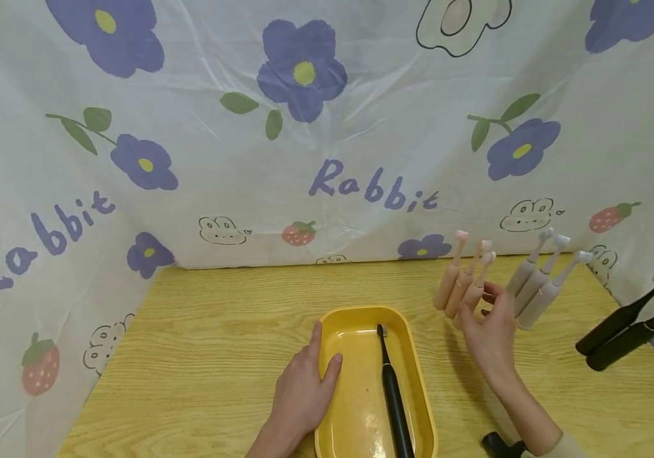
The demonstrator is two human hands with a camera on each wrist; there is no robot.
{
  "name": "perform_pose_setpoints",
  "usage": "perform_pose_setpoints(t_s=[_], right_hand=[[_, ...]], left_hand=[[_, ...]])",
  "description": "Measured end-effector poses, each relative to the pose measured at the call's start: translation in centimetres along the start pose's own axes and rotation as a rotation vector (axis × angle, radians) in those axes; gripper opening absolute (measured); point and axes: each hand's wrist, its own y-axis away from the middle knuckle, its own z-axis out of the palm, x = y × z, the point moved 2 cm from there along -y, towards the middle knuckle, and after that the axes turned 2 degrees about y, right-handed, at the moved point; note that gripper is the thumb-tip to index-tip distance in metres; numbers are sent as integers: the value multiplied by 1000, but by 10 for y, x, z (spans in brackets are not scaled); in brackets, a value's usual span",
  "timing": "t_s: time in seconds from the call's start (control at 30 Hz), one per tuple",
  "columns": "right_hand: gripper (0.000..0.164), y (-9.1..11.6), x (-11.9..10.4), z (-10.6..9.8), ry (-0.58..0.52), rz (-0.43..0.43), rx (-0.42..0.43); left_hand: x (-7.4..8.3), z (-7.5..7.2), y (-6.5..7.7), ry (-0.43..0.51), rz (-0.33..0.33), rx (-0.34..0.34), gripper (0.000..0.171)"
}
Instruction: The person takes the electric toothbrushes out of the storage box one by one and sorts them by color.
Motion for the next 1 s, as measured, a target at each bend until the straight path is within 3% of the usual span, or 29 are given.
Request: perform_pose_setpoints(t_s=[0.13,0.3,0.4,0.47,0.57,0.67,0.77,0.9,1.0], right_hand=[[45,3,-9,-5,-36,-66,110],[35,11,-38,-6,-188,-307,259],[30,18,-58,-1,-313,-454,201],[29,25,-71,3,-380,-504,95],[36,36,-87,11,-424,-515,-97],[45,48,-94,19,-412,-448,-272],[52,57,-95,26,-376,-287,-450],[65,65,-95,31,-258,1,-696],[78,70,-93,35,-147,97,-825]], left_hand=[[0,0,0,-2,-2,-2,69],[-1,-1,-1,-9,-6,5,69],[-1,-1,0,-2,-7,2,69],[-1,-1,0,3,-8,-2,69],[-1,0,1,4,-7,-3,69],[0,0,1,0,-6,-2,69],[0,0,1,0,-5,-2,69],[0,0,1,-2,-3,-2,69],[0,0,0,-2,-3,-3,69]])
